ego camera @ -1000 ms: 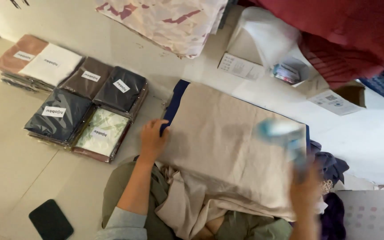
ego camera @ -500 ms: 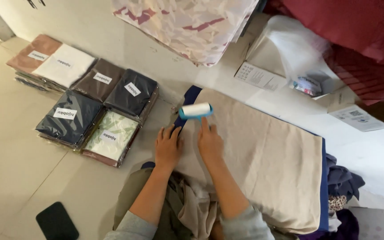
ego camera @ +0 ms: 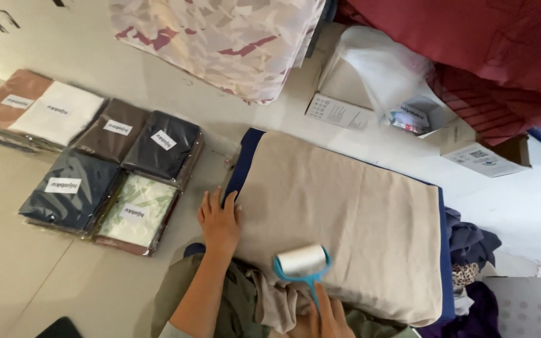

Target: Cleaning a piece of fabric with a lint roller and then folding it neatly.

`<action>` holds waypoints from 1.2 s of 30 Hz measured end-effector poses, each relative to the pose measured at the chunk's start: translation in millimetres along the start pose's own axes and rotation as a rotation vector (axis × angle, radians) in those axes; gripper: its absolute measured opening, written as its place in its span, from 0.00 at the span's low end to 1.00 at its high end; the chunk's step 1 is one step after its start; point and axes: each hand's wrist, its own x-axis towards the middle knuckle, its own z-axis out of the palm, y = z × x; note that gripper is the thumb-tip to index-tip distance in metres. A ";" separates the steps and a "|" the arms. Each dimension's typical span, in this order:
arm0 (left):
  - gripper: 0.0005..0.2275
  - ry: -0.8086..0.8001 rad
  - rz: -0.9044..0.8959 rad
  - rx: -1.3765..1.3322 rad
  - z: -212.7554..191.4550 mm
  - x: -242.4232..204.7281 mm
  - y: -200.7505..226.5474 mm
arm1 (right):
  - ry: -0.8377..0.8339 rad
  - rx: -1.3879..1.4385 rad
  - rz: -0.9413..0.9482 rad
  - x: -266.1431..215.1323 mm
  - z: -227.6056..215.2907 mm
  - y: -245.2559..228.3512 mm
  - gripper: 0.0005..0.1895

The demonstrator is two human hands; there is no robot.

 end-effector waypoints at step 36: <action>0.22 -0.155 0.322 -0.162 -18.9 17.7 41.9 | 0.088 0.085 0.178 100.0 -152.1 -57.2 0.28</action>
